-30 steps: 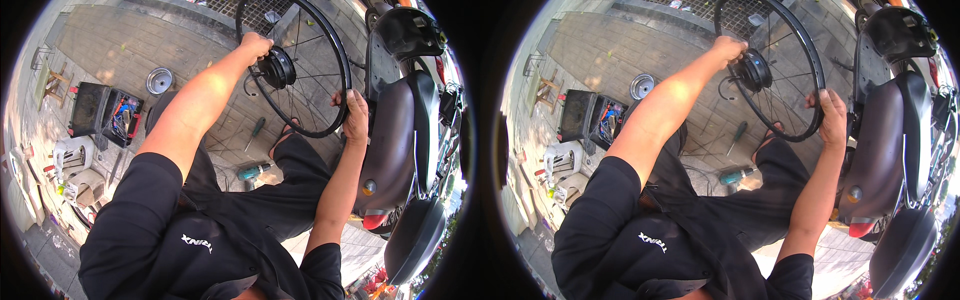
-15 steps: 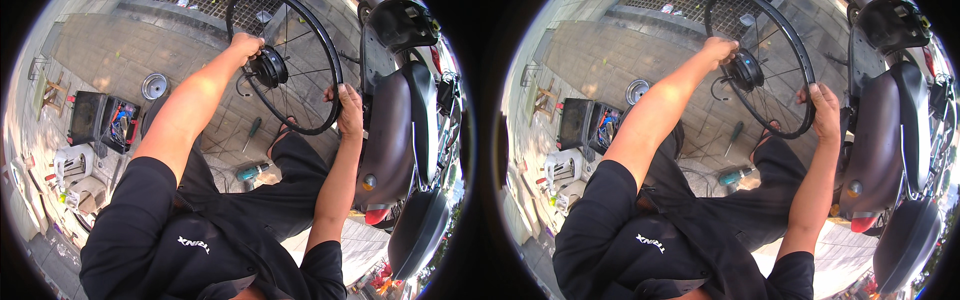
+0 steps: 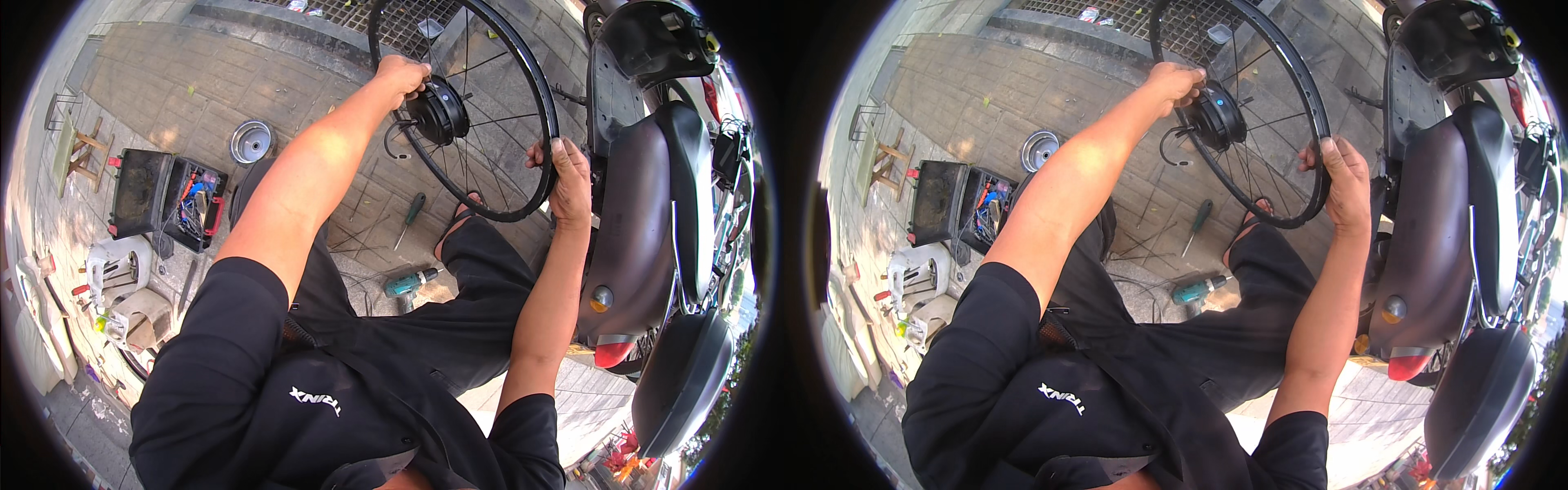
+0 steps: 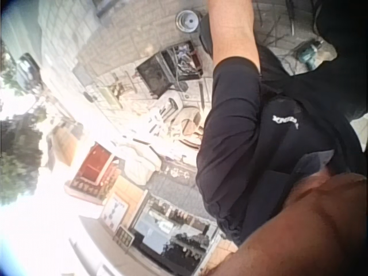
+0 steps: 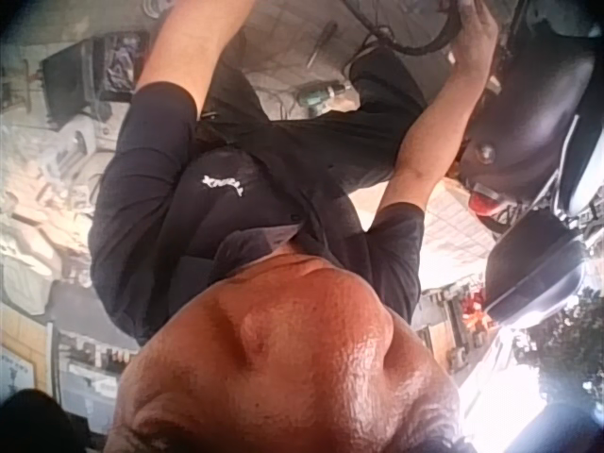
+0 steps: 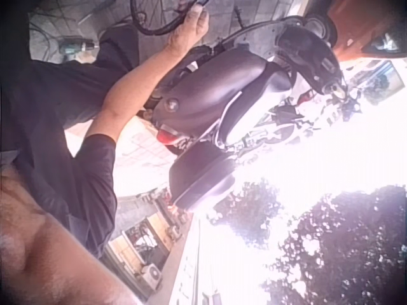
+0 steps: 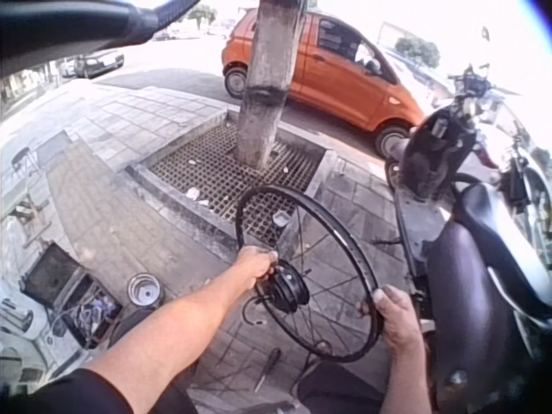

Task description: The person sits on the ground and works on a bicycle wheel, using a screwdriver to adjust components on the rim and hub. The person rotates the wheel and repeatedly tightens or aligns parts along the rim.

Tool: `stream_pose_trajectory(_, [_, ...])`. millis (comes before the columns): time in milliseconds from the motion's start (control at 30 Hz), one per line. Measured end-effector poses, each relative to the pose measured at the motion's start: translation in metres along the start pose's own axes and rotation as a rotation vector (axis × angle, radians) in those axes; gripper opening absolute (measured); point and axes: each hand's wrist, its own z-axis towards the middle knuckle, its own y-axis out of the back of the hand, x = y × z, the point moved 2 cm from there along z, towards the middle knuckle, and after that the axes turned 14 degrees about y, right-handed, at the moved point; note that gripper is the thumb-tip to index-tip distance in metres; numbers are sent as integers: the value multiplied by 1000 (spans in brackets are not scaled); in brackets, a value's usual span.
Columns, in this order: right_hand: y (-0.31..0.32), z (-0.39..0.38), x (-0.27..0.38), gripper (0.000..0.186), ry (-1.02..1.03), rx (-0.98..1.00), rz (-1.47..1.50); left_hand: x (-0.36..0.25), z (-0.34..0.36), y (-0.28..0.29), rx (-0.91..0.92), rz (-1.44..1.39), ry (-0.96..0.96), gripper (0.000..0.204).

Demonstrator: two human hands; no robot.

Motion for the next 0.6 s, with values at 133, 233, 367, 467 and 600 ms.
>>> stream_pose_trajectory(133, [0, 0, 0, 34, -9, -29, 19, -1, -2, -1, -2, 0, 3, 24])
stream_pose_trajectory(233, [-1, 0, 1, 32, -15, -36, 27, -1, -2, 0, 0, -2, 6, 24])
stream_pose_trajectory(367, [-1, 1, 1, 32, -9, -28, 28, -1, -2, 0, 12, -18, 12, 23])
stream_pose_trajectory(467, [-1, 1, 1, 31, -9, -28, 27, -1, -1, 1, 17, -19, 18, 23])
stream_pose_trajectory(600, [1, 0, 0, 31, -15, -30, 32, -2, -4, 0, 23, -20, 22, 21])
